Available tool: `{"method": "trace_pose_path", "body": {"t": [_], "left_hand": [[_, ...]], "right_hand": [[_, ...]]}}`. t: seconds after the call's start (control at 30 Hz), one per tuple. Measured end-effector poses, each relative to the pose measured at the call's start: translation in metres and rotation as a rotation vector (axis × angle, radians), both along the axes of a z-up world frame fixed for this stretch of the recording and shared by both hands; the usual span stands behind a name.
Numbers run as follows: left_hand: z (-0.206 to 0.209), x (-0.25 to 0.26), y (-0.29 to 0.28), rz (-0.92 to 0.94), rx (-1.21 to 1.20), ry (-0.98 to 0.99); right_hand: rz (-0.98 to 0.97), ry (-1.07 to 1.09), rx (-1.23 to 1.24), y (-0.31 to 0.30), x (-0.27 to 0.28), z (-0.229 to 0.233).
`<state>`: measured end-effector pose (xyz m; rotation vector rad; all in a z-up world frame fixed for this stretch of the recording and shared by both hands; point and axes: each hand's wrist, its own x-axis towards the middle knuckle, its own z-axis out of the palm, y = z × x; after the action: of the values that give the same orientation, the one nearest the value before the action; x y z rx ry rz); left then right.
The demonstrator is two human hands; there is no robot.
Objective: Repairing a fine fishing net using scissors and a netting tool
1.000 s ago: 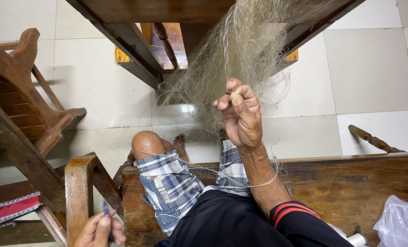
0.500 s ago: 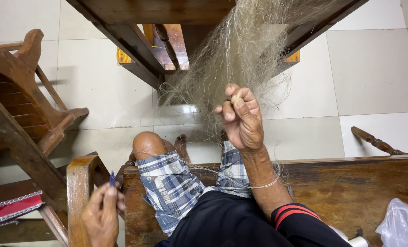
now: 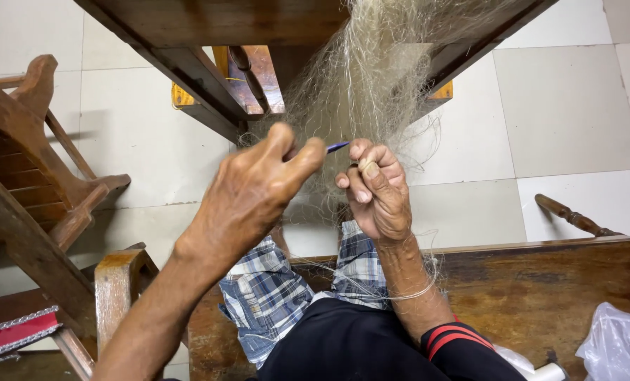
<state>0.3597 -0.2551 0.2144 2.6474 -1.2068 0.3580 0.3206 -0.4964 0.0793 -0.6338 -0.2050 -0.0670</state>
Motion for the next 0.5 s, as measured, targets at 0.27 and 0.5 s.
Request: {"method": "trace_pose_path", "body": {"t": [0.27,0.5], "left_hand": [[0.038,0.020,-0.015,-0.085,0.026,-0.466],[0.047,0.041,-0.034,-0.176,0.099,-0.493]], "right_hand": [[-0.007,-0.026,-0.024,-0.002,0.004,0.006],[-0.026,-0.049,-0.075,-0.009,0.003,0.006]]}}
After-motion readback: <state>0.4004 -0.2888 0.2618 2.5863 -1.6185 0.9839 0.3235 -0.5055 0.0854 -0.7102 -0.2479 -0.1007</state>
